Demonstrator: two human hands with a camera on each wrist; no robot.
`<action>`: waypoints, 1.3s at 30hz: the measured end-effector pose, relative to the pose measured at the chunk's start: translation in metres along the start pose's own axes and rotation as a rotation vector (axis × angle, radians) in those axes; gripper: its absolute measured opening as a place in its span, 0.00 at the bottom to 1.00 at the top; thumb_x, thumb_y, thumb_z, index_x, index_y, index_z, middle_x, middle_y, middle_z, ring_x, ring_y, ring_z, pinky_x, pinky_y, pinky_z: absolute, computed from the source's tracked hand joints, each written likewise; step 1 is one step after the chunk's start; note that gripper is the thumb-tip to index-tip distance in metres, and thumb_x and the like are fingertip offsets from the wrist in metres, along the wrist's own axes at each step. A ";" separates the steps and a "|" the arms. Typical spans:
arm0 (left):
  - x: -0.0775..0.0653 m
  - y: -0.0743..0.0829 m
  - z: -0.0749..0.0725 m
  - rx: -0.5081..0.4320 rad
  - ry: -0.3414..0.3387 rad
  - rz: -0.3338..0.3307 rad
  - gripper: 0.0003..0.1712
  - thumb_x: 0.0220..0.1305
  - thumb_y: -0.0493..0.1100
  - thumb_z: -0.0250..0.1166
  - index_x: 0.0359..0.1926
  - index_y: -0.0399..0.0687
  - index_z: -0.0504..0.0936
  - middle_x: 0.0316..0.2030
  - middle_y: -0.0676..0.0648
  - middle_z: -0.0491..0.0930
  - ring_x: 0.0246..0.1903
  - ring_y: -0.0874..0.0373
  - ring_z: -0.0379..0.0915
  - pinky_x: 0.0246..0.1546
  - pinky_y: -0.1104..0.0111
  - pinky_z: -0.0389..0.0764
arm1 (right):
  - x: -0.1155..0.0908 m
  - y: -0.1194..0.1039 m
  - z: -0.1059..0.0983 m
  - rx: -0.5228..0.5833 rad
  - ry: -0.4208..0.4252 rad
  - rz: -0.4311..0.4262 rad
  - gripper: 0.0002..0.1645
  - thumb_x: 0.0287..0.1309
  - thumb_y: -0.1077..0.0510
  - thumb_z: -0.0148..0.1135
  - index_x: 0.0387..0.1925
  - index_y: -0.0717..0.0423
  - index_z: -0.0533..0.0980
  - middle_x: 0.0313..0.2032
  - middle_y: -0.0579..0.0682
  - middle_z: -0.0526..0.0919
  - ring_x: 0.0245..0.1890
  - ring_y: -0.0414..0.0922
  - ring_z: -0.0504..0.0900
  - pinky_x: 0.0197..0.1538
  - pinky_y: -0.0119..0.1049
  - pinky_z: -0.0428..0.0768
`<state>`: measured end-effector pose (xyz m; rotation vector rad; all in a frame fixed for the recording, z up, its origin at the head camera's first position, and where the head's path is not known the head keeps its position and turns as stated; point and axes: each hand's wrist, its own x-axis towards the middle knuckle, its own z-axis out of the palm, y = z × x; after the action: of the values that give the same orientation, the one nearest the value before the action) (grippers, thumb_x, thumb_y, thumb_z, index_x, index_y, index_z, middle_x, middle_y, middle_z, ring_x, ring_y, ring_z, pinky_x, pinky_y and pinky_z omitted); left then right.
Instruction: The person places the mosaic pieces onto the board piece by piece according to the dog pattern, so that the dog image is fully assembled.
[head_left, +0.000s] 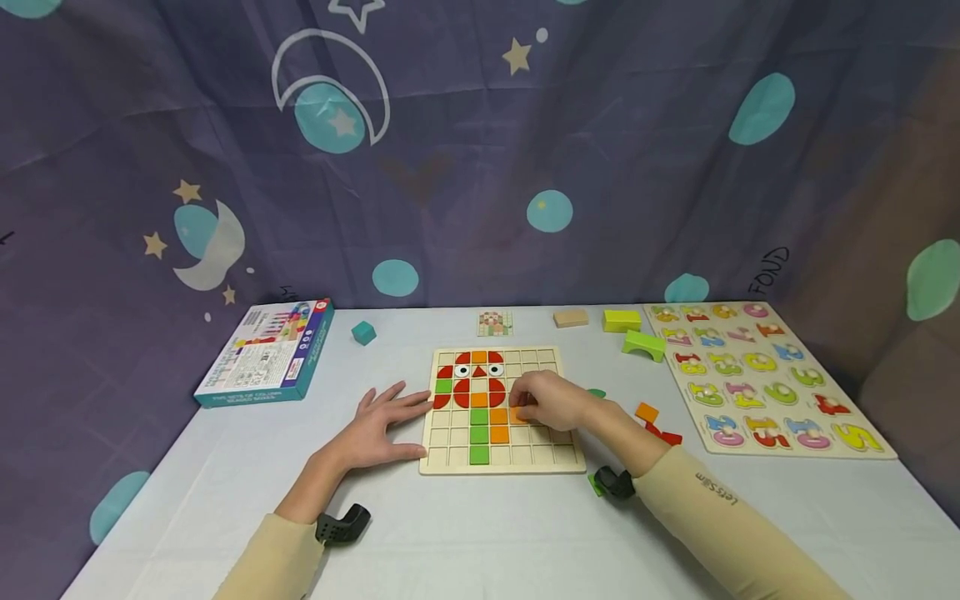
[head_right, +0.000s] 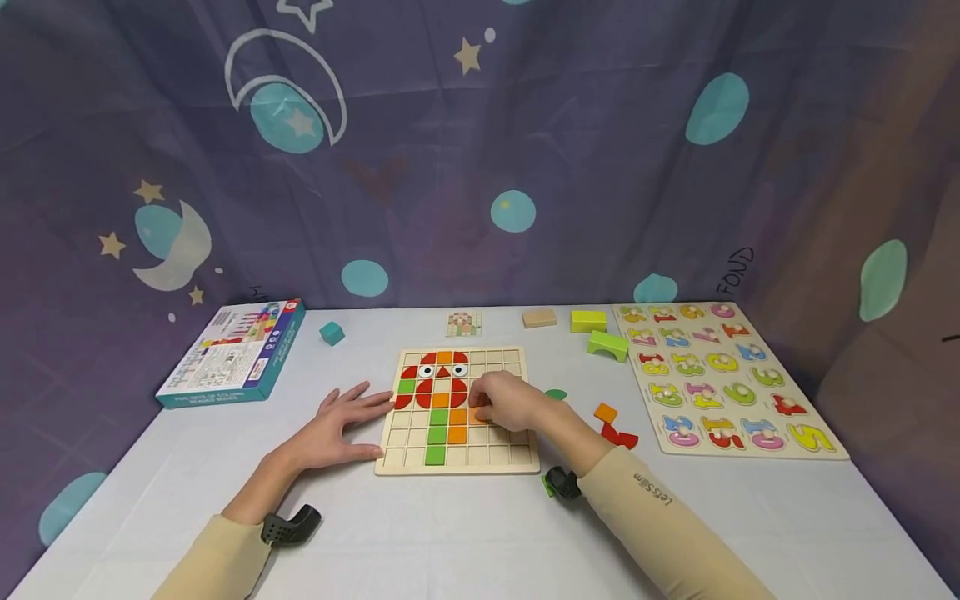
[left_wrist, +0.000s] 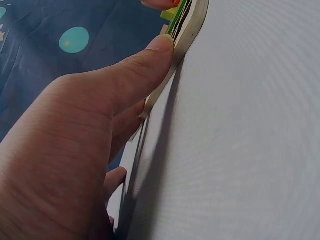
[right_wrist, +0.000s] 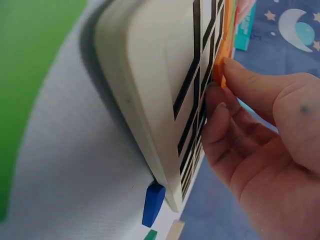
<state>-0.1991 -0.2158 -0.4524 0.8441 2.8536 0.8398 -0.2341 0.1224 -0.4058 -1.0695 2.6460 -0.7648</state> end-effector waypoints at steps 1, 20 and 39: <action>0.000 0.000 0.000 0.000 0.001 0.000 0.44 0.55 0.63 0.74 0.70 0.53 0.75 0.72 0.54 0.67 0.76 0.41 0.42 0.69 0.36 0.32 | 0.000 0.000 0.000 -0.008 0.001 -0.004 0.03 0.63 0.66 0.67 0.37 0.57 0.82 0.33 0.43 0.80 0.33 0.40 0.74 0.42 0.35 0.78; 0.000 0.001 -0.001 0.000 -0.001 0.001 0.44 0.55 0.63 0.74 0.69 0.51 0.75 0.72 0.54 0.67 0.76 0.41 0.42 0.69 0.35 0.32 | -0.032 0.017 -0.030 0.120 0.014 0.093 0.11 0.64 0.63 0.68 0.47 0.61 0.81 0.37 0.45 0.80 0.36 0.44 0.76 0.38 0.37 0.78; -0.001 -0.001 0.000 0.003 -0.001 0.003 0.44 0.55 0.64 0.74 0.70 0.54 0.75 0.72 0.55 0.66 0.77 0.42 0.41 0.69 0.36 0.32 | -0.113 0.072 -0.064 0.106 0.084 0.288 0.18 0.61 0.60 0.71 0.51 0.63 0.80 0.40 0.49 0.81 0.39 0.47 0.77 0.39 0.34 0.80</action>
<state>-0.1989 -0.2168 -0.4525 0.8496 2.8544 0.8358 -0.2181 0.2689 -0.3921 -0.6232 2.7094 -0.8901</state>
